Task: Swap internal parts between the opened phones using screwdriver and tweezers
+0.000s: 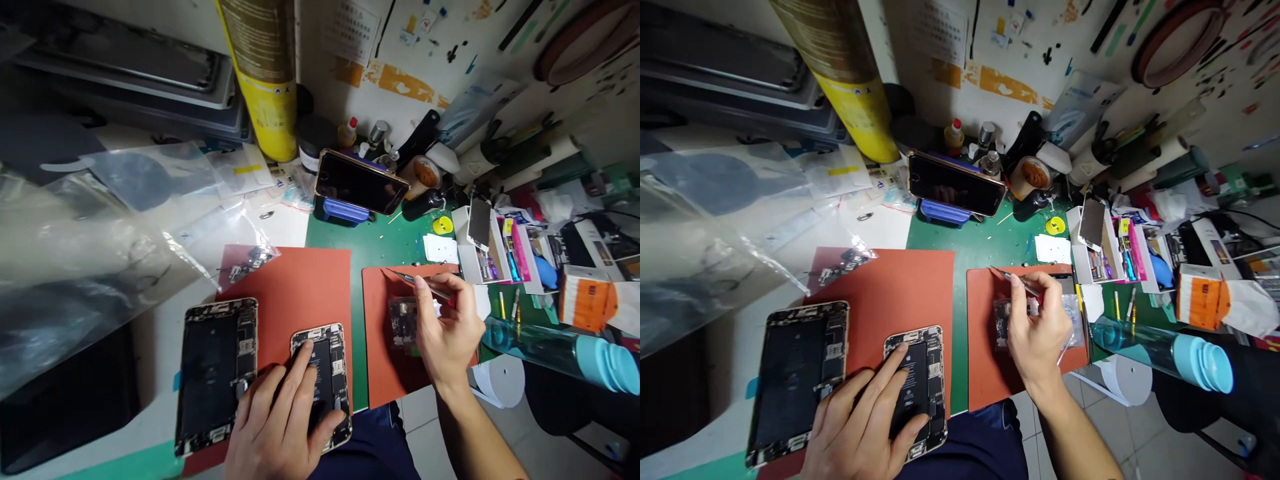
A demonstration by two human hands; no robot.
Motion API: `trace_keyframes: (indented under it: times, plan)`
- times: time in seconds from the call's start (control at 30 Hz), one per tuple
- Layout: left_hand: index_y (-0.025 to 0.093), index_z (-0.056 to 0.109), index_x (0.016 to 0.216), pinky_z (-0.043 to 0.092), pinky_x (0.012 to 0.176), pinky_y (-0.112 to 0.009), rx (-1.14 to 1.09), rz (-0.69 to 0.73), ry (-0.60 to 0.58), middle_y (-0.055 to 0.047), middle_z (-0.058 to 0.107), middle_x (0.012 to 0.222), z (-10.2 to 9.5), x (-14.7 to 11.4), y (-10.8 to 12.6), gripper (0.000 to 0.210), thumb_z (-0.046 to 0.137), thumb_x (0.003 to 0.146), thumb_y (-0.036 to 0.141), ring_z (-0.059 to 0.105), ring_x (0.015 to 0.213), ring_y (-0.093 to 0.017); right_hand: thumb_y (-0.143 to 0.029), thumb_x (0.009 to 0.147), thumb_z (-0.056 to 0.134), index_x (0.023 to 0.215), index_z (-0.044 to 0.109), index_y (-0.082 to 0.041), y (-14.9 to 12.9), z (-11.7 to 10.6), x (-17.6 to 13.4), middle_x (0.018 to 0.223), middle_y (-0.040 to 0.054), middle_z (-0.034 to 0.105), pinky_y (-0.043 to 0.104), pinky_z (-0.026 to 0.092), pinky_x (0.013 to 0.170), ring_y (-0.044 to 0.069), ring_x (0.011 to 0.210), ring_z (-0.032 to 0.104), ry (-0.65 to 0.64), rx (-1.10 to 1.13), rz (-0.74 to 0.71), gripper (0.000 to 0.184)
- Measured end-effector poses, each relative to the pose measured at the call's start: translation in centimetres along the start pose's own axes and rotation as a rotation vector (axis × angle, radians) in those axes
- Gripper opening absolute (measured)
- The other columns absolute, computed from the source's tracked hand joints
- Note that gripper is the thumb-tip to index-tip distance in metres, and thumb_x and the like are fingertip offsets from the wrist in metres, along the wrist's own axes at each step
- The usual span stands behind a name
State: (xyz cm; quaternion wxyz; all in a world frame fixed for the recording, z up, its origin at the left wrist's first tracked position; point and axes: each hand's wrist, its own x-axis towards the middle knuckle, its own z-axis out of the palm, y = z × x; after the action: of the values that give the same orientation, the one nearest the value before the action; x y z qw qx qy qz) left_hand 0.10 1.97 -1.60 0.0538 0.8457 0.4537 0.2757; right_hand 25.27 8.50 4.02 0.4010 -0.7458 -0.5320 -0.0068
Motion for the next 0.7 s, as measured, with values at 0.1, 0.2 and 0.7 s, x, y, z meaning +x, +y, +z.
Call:
trace_keyframes:
  times: [0.1,0.2,0.7]
  plan:
    - [0.010,0.072,0.122,0.049,0.093,-0.051,-0.007,-0.013,0.007,-0.020,0.081,0.128,0.2,-0.3,-0.1,0.035,0.064,0.105,0.040,0.067,0.106,-0.037,-0.037,0.102,0.073,0.111,0.067,-0.020,0.0,0.9,0.9,0.100,0.0064,0.080,0.030,0.064,0.073,0.019,0.087,0.080,0.007,0.020,0.046,0.020]
    - [0.010,0.072,0.124,0.049,0.092,-0.051,-0.015,-0.021,0.009,-0.020,0.080,0.129,0.2,-0.3,-0.1,0.035,0.066,0.104,0.038,0.067,0.106,-0.037,-0.038,0.102,0.072,0.109,0.066,-0.020,-0.3,1.7,1.4,0.095,0.0052,0.080,0.028,0.061,0.066,0.018,0.081,0.079,-0.035,0.045,0.066,0.020]
    - [0.015,0.073,0.115,0.060,0.090,-0.034,-0.278,-0.138,0.209,-0.007,0.079,0.095,-0.3,-0.6,-0.1,0.022,0.072,0.096,0.004,0.074,0.090,-0.021,-0.042,0.095,0.081,0.105,0.067,-0.021,-1.3,0.7,1.2,0.090,0.0024,0.077,0.029,0.062,0.066,0.018,0.076,0.076,-0.173,0.308,0.222,0.027]
